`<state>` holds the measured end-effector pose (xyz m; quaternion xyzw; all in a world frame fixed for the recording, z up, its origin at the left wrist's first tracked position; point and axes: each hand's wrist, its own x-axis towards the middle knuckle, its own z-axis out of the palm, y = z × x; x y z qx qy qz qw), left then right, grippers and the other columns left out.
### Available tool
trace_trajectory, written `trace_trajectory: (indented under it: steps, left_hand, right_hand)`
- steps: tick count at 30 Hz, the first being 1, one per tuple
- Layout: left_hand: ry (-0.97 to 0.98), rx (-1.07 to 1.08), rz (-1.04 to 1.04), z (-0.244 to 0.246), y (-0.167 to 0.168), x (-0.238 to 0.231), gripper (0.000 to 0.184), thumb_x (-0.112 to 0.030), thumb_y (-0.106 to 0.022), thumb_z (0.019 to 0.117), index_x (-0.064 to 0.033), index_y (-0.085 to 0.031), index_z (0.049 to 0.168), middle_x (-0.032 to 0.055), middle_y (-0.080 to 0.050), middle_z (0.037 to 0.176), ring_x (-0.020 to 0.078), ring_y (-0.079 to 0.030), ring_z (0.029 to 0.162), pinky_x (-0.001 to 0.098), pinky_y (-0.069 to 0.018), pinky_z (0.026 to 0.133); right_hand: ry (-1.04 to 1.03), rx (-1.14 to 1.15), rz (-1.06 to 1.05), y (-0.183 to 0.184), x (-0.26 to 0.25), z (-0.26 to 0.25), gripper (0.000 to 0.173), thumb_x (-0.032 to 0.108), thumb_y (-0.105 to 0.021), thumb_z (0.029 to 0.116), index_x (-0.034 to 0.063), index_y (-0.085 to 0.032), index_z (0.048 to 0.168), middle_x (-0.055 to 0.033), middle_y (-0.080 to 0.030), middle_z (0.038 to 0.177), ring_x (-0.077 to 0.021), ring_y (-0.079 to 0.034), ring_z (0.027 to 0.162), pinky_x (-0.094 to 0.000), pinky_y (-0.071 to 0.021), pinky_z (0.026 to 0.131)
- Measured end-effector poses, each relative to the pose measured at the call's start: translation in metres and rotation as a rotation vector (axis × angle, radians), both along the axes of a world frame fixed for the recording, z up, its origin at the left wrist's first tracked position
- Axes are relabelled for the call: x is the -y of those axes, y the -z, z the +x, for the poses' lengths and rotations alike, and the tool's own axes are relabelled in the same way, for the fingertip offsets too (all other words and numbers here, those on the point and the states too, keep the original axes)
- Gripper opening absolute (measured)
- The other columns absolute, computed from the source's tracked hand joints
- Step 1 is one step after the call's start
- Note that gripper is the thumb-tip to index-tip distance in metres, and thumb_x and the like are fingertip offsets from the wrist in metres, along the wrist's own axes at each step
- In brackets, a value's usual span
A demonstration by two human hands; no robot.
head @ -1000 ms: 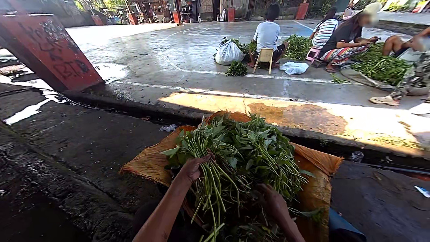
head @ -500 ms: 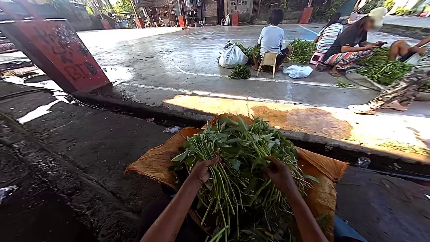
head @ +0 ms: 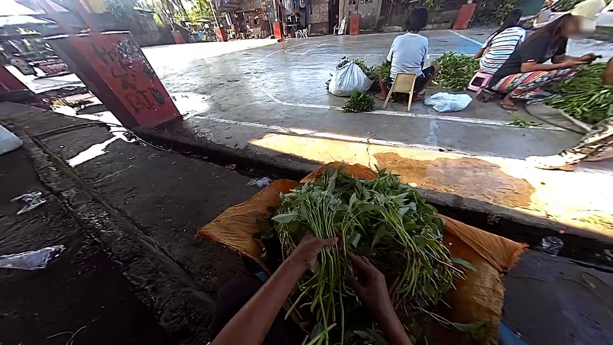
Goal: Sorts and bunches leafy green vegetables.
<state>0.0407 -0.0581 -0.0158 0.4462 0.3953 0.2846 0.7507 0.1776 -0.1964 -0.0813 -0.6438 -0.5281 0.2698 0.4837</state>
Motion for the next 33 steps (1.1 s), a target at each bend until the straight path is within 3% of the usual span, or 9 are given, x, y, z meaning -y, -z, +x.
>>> trace_trajectory:
  steps: [7,10,13,16,19,22,25,27,33]
  left_hand:
    - [-0.046,-0.108,0.100,0.007,0.004,0.006,0.045,0.008,-0.074,0.0864,0.0038,-0.054,0.127,0.0133,-0.067,0.111,0.0161,-0.068,0.098,0.0306,-0.0581,0.087]
    - [-0.084,-0.155,0.120,0.002,0.001,0.010,0.059,0.006,-0.075,0.0854,0.0046,-0.046,0.137,0.0161,-0.064,0.120,0.0175,-0.066,0.105,0.0317,-0.0572,0.090]
    - [-0.104,-0.188,0.145,-0.002,-0.001,0.012,0.067,0.008,-0.075,0.0843,0.0043,-0.041,0.142,0.0166,-0.062,0.124,0.0172,-0.066,0.107,0.0318,-0.0571,0.090]
    - [-0.110,-0.202,0.169,-0.006,-0.001,0.014,0.065,0.010,-0.073,0.0843,0.0036,-0.042,0.141,0.0151,-0.063,0.122,0.0150,-0.067,0.103,0.0312,-0.0582,0.087]
    - [-0.121,-0.185,0.172,-0.008,0.000,0.010,0.062,0.013,-0.070,0.0838,0.0024,-0.044,0.139,0.0128,-0.065,0.115,0.0129,-0.067,0.096,0.0305,-0.0591,0.081]
    - [-0.111,-0.140,0.176,-0.013,0.003,0.010,0.056,0.015,-0.068,0.0838,0.0010,-0.046,0.133,0.0077,-0.068,0.106,0.0093,-0.069,0.089,0.0272,-0.0604,0.075]
    - [-0.119,-0.147,0.169,-0.009,-0.001,0.010,0.049,0.016,-0.066,0.0838,0.0027,-0.049,0.127,0.0074,-0.067,0.102,0.0088,-0.068,0.086,0.0257,-0.0595,0.074]
    - [-0.123,-0.155,0.146,-0.010,-0.002,0.009,0.048,0.014,-0.067,0.0849,0.0041,-0.050,0.128,0.0109,-0.067,0.106,0.0126,-0.068,0.089,0.0289,-0.0593,0.077]
    - [-0.256,-0.138,0.077,-0.012,-0.003,-0.012,0.042,0.011,-0.068,0.0881,0.0066,-0.051,0.127,0.0153,-0.069,0.101,0.0198,-0.070,0.086,0.0338,-0.0595,0.079]
  right_hand:
    - [0.054,0.258,-0.244,-0.031,0.000,-0.018,0.054,0.012,-0.067,0.0936,0.0168,-0.058,0.147,-0.0209,-0.067,0.116,-0.0317,-0.068,0.090,-0.0472,-0.0568,0.084]
    - [0.043,0.262,-0.294,-0.039,0.002,-0.033,0.058,0.014,-0.067,0.0951,0.0176,-0.052,0.152,-0.0250,-0.061,0.129,-0.0382,-0.070,0.094,-0.0529,-0.0580,0.083]
    - [0.138,0.307,-0.035,-0.030,0.000,-0.047,0.060,0.015,-0.075,0.0891,0.0084,-0.056,0.146,-0.0258,-0.059,0.133,-0.0374,-0.072,0.094,-0.0506,-0.0615,0.075]
    - [0.147,0.411,0.195,-0.029,-0.012,-0.049,0.055,0.014,-0.070,0.0917,0.0029,-0.056,0.143,-0.0201,-0.057,0.145,-0.0341,-0.068,0.117,-0.0476,-0.0610,0.085]
    - [0.034,0.387,0.224,-0.040,-0.030,-0.041,0.059,0.019,-0.062,0.0986,0.0006,-0.045,0.152,-0.0192,-0.047,0.156,-0.0355,-0.063,0.125,-0.0485,-0.0583,0.092]
    - [-0.022,0.257,0.147,-0.043,-0.037,-0.037,0.066,0.029,-0.058,0.1023,-0.0028,-0.034,0.156,-0.0224,-0.049,0.152,-0.0342,-0.061,0.127,-0.0500,-0.0549,0.098]
    - [-0.019,0.134,0.053,-0.040,-0.038,-0.032,0.065,0.032,-0.053,0.1044,-0.0028,-0.033,0.156,-0.0248,-0.053,0.143,-0.0340,-0.066,0.116,-0.0513,-0.0566,0.092]
    - [-0.024,0.109,-0.002,-0.035,-0.033,-0.034,0.060,0.034,-0.048,0.1058,-0.0030,-0.040,0.152,-0.0224,-0.055,0.144,-0.0319,-0.066,0.119,-0.0504,-0.0555,0.096]
    - [-0.101,0.142,-0.172,-0.017,-0.006,-0.050,0.050,0.041,-0.049,0.1041,-0.0038,-0.066,0.119,-0.0211,-0.066,0.114,-0.0340,-0.068,0.102,-0.0525,-0.0542,0.090]
